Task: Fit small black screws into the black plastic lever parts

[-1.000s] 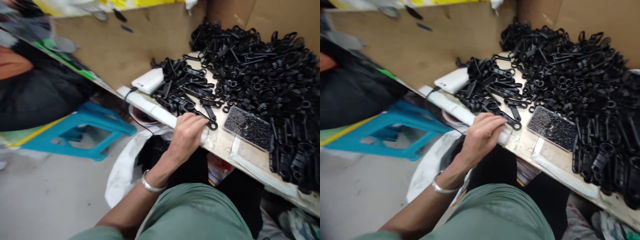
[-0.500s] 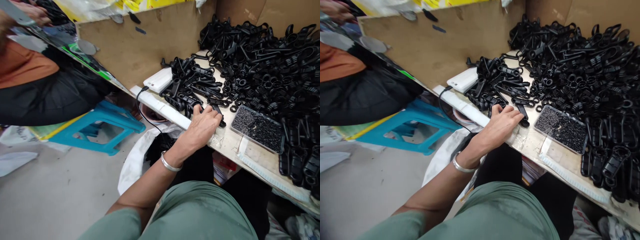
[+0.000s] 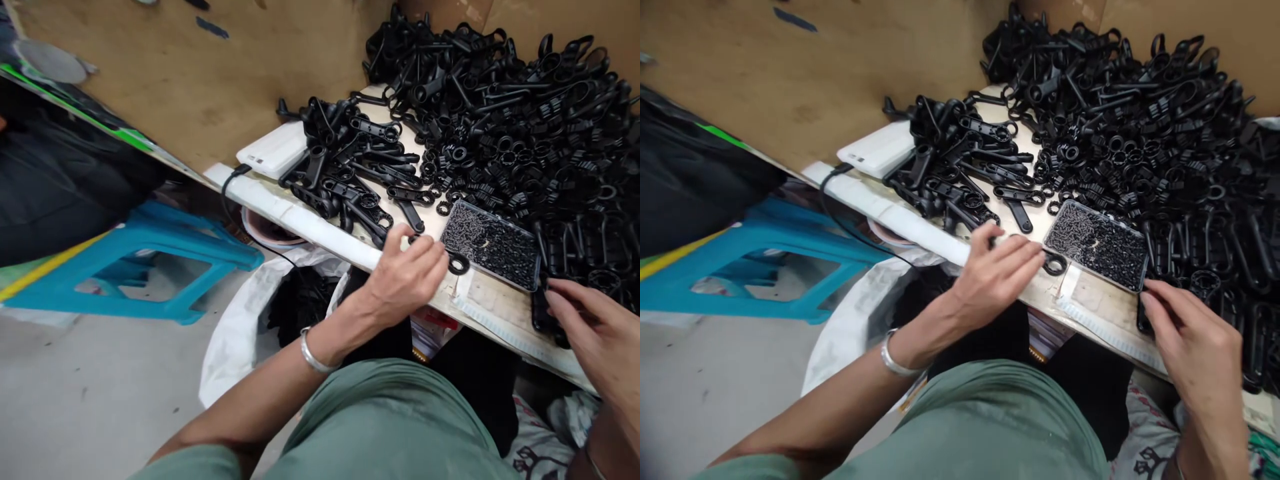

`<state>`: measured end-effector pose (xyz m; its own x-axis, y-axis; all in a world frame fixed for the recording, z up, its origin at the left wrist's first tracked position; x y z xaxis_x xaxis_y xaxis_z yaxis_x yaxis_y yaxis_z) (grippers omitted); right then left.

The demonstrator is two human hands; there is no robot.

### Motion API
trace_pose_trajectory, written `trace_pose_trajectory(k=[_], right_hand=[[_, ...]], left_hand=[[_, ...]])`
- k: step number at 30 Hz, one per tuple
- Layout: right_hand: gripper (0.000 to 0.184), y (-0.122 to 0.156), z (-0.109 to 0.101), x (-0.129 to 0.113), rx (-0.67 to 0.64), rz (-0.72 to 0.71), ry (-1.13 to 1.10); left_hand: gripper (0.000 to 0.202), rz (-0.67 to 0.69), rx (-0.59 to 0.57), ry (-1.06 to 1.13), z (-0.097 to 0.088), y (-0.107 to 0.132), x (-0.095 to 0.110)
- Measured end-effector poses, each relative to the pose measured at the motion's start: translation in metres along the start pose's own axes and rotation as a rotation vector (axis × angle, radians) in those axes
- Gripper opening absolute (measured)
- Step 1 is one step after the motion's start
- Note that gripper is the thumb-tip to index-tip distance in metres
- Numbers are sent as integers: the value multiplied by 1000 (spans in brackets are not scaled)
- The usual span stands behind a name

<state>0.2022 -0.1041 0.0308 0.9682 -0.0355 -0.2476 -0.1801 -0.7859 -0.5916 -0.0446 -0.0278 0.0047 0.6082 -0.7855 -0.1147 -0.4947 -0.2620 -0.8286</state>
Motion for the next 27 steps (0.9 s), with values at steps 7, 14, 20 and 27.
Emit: trace_pose_trajectory(k=[7,14,20,27], right_hand=[[27,-38,66,-31,-249,-141,151],[24,-50,97,-37,-372,-174,317],[23,-48,96,-34,-367,-140,304],[28,-42,85,-31,-288,-141,235]], left_hand=[[24,53,-152,203,19,2,27],[24,-163,-236,231,18,-3,-12],[31,-203,-273,224,41,-22,-20],[31,-114,-364,251,74,-41,-10]])
Point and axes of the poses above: each hand's wrist, its own y-axis away from the middle knuckle, its own z-axis out of the palm, x = y × z, the point moved 6 cm from there along -y, towards the middle knuckle, and after that the axes turned 14 degrees about x, right-handed, at the moved point
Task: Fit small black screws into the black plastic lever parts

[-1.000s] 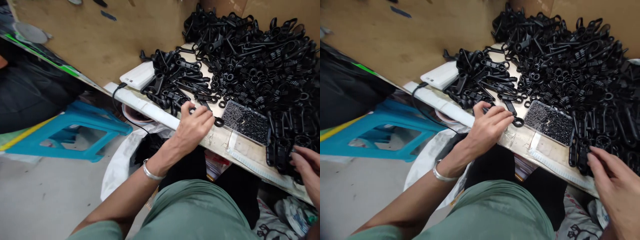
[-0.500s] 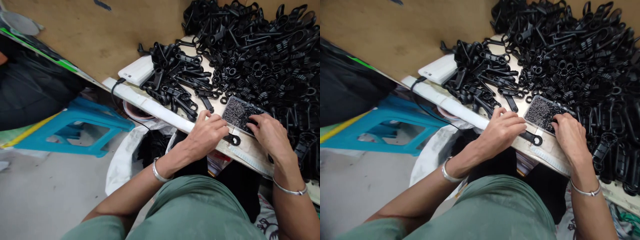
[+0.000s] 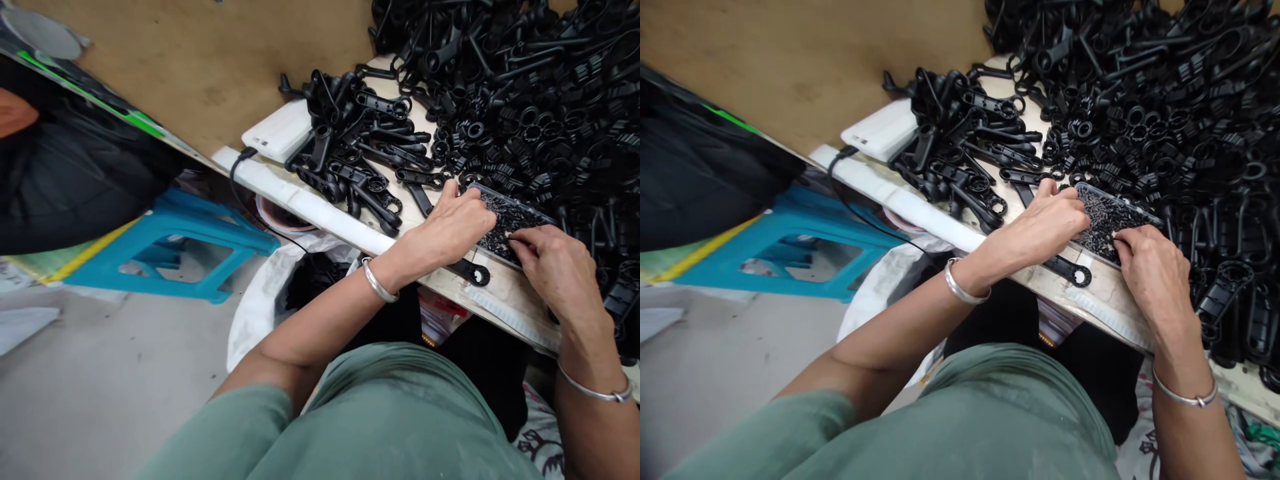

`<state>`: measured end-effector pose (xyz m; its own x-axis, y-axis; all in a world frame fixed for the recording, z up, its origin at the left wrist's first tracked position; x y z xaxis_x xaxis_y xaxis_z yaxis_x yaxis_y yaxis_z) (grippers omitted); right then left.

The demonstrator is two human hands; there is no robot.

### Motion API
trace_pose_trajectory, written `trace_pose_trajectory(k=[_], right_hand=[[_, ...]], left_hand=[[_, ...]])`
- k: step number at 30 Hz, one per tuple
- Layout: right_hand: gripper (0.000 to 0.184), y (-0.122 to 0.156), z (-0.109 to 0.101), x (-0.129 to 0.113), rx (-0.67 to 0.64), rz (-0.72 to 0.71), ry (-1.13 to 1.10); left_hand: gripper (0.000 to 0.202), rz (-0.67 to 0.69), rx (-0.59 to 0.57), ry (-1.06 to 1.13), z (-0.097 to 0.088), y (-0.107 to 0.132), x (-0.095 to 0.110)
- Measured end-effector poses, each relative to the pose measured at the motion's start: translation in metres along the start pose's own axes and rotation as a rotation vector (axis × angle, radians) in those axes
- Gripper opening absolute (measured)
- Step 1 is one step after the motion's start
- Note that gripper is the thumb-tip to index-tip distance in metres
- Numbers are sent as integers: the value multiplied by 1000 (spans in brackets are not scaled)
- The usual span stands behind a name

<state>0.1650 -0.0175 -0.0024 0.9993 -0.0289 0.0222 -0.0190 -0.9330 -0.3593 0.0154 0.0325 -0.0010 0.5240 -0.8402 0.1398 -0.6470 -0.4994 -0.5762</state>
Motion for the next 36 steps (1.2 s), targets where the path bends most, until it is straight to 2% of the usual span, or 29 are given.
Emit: trace_pose_trajectory(k=[2,4,7,9,13,20,22,28,32,36], right_hand=[[30,4,-6,-2,29,-27,-44],[30,12,-13,-8,51,-54,-180],[28,29,-18,-23,-2,-54,-433],[29,42,-14,-33,-50,-2,-512],[33,58,-3,-46,-46,142,-500],[31,59,5,-49,-37,316,-560],[28,55,5,-48,-68,286,-579],[24,43,3,-46,-234,62,-591],[25,39,4,-46,-325,6,-575],[26,38,4,-46,-342,-20,-571]], left_hand=[[30,-3,-2,-1,-5,2,2],[29,-24,7,13,-16,9,5],[22,-33,-54,84,-31,27,11],[15,-31,-114,118,-35,39,15],[16,-66,-170,150,-29,53,17],[16,-102,-147,236,-21,57,18],[16,-102,-151,267,-20,58,17],[17,-110,-146,319,-18,57,14],[20,-112,-134,330,-20,57,14],[19,-113,-127,331,-20,57,13]])
Point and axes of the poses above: each hand's wrist, its own y-axis away from the middle knuckle, its own z-axis out of the palm, x = y × z, the point moved 6 cm from there along -y, towards the middle knuckle, and after that the axes turned 14 degrees about x, right-handed, at the moved point
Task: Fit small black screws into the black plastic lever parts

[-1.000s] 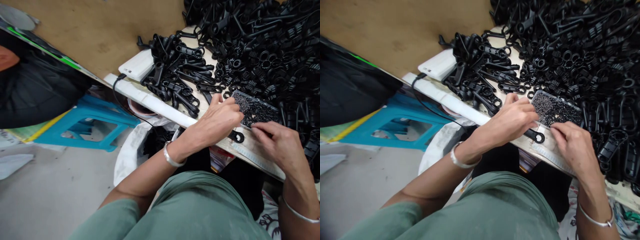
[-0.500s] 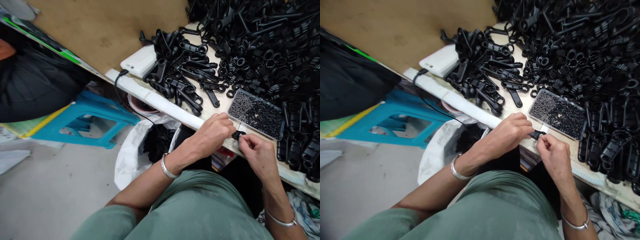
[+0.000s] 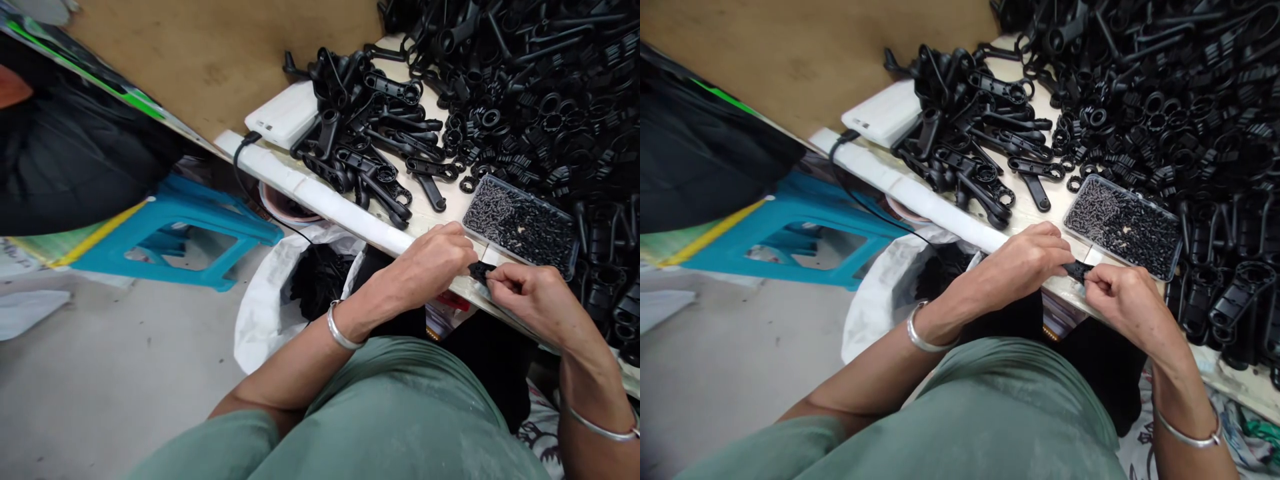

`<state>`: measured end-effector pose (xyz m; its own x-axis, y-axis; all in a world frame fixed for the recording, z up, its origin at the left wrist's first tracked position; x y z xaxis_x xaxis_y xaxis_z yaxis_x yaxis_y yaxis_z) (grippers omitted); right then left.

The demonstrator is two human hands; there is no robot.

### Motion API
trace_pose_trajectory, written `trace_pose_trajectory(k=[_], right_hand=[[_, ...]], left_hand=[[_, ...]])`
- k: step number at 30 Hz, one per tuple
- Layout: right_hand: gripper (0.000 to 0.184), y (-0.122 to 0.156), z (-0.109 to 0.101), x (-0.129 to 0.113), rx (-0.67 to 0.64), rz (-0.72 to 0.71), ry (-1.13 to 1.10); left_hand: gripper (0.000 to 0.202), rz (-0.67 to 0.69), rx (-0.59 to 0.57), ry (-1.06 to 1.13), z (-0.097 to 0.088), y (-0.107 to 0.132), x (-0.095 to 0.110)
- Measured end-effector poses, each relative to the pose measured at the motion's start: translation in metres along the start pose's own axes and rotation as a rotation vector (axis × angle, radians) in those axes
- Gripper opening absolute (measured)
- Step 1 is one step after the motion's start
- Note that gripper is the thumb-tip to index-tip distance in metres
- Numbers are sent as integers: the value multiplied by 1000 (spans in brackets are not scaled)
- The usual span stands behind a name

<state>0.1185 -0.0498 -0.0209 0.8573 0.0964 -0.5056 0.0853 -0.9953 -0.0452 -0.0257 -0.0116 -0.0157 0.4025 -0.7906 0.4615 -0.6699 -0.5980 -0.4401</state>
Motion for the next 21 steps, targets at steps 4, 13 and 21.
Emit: trace_pose_trajectory(k=[4,13,21], right_hand=[[25,0,0,2,-11,-4,5],[29,4,-3,-1,12,-16,-50],[29,5,-46,46,271,161,-21]], left_hand=[[17,4,-6,-7,1,0,-1],[15,6,-11,-15,-2,0,3],[13,46,-25,-56,-12,-15,-2]])
Point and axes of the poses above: each hand's wrist, its own y-axis away from the middle knuckle, its own z-axis out of the palm, x = y × z, the point moved 6 cm from there along -y, towards the middle knuckle, and after that the axes turned 14 degrees about x, right-handed, at the moved point
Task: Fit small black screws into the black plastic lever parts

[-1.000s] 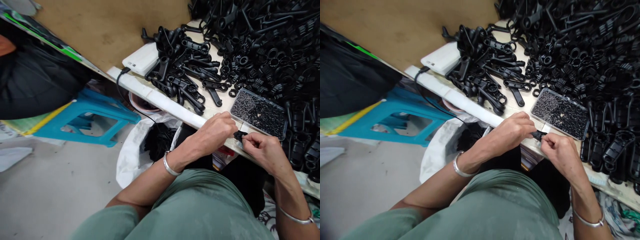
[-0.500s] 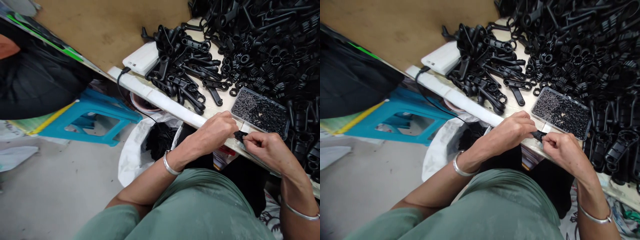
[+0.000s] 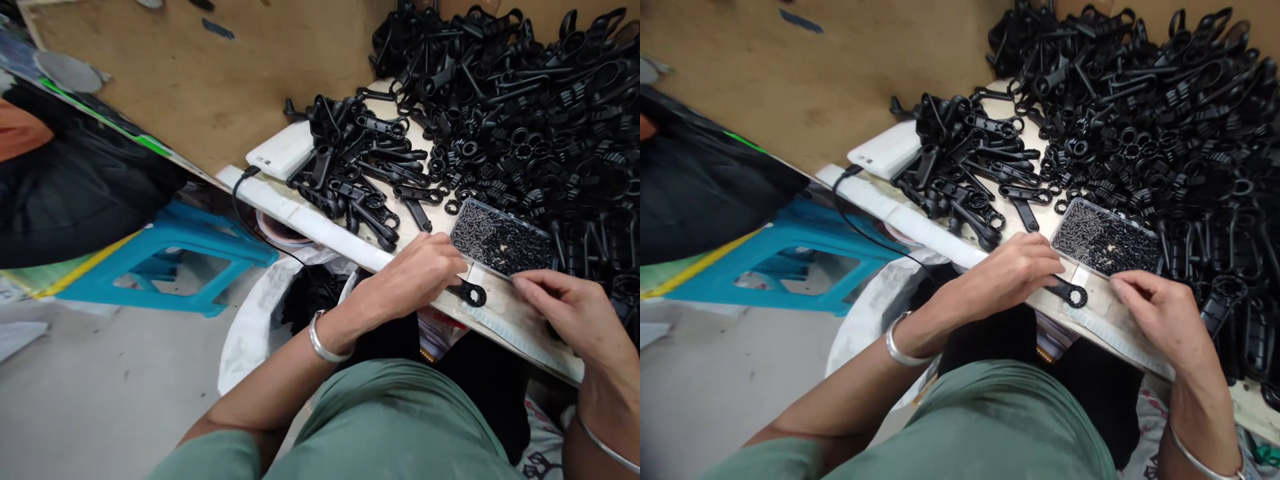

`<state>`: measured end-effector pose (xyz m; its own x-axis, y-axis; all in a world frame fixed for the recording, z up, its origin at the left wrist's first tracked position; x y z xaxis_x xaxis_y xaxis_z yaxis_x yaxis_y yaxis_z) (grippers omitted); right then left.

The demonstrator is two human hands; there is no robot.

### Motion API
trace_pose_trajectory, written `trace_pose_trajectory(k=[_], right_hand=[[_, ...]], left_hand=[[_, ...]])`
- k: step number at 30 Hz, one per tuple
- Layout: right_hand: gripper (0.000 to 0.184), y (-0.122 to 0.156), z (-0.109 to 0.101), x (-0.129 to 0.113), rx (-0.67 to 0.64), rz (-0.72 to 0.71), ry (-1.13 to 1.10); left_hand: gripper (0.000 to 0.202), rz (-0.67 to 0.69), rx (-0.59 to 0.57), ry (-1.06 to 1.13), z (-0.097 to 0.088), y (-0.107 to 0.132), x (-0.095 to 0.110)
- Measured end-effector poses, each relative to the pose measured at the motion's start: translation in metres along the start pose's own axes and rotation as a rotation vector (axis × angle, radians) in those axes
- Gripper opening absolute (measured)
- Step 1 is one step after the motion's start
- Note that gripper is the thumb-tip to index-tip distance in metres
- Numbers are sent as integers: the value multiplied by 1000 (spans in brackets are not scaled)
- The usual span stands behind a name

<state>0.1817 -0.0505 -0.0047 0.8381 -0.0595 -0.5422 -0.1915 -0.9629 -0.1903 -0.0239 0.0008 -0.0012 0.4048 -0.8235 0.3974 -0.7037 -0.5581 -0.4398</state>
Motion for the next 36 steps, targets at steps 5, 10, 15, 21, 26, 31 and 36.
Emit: trace_pose_trajectory(k=[5,10,15,21,26,31,36], right_hand=[[27,-14,-9,3,201,-88,276],[30,-24,-1,-8,149,-130,518],[27,-33,14,-14,30,-180,600],[22,-39,21,-10,44,-160,601],[22,-36,17,-5,114,-162,514],[18,-29,4,0,238,-82,169],[19,-18,1,6,293,227,-371]], left_hand=[[28,8,118,-254,-3,-33,-12],[29,108,63,-317,12,-53,-12],[30,103,12,-337,19,-57,-11],[25,144,50,-336,21,-50,-13],[26,155,27,-322,21,-49,-9],[28,122,-38,-275,20,-54,-6],[29,-13,20,-115,15,-56,-15]])
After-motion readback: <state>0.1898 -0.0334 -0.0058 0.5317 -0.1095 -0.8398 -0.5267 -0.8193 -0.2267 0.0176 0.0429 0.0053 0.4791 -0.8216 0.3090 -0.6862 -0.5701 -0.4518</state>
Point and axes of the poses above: each hand's wrist, its own y-axis away from the middle knuckle, its own z-axis out of the palm, x = y × z, the point moved 6 cm from there along -y, towards the middle knuckle, and after that the axes turned 14 degrees about x, right-handed, at the moved point
